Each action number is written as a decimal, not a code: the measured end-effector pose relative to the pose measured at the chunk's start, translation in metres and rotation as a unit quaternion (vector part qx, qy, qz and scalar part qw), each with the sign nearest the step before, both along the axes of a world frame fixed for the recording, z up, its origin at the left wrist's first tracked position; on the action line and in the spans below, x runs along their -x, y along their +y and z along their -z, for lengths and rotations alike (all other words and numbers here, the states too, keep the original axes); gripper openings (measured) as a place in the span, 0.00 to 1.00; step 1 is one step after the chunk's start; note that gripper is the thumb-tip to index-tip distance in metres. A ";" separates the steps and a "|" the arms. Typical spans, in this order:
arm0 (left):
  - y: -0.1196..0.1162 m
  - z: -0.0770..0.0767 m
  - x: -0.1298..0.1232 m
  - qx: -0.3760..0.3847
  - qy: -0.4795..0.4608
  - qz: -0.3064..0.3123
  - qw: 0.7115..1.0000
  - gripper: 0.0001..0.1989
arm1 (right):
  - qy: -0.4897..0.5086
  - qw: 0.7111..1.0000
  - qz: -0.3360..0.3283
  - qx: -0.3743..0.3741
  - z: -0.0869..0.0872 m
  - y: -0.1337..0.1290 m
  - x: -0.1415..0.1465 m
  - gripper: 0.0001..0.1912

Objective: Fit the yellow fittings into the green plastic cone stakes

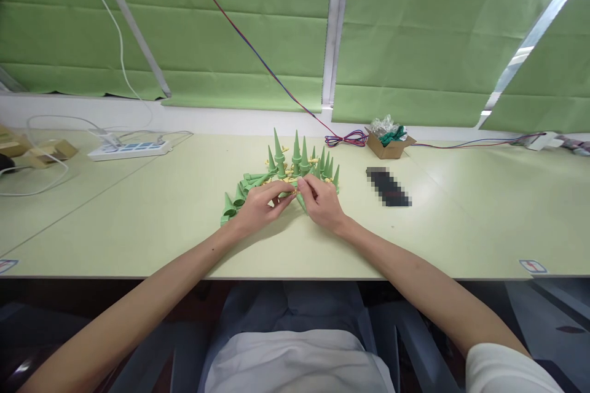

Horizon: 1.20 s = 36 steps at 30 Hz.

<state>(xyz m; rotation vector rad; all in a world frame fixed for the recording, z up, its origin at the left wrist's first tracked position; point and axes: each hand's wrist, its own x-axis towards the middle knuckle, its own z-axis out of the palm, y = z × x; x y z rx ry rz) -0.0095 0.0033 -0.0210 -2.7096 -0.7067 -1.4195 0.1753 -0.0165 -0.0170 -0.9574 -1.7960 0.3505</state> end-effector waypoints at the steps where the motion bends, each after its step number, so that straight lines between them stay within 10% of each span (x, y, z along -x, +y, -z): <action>1: 0.000 0.000 0.000 0.001 0.001 0.000 1.000 0.06 | 0.001 1.000 -0.001 -0.002 0.000 0.000 0.000 0.19; 36: 0.001 0.001 0.000 0.051 0.048 0.046 0.996 0.13 | -0.138 0.965 -0.101 -0.201 0.008 -0.002 0.003 0.09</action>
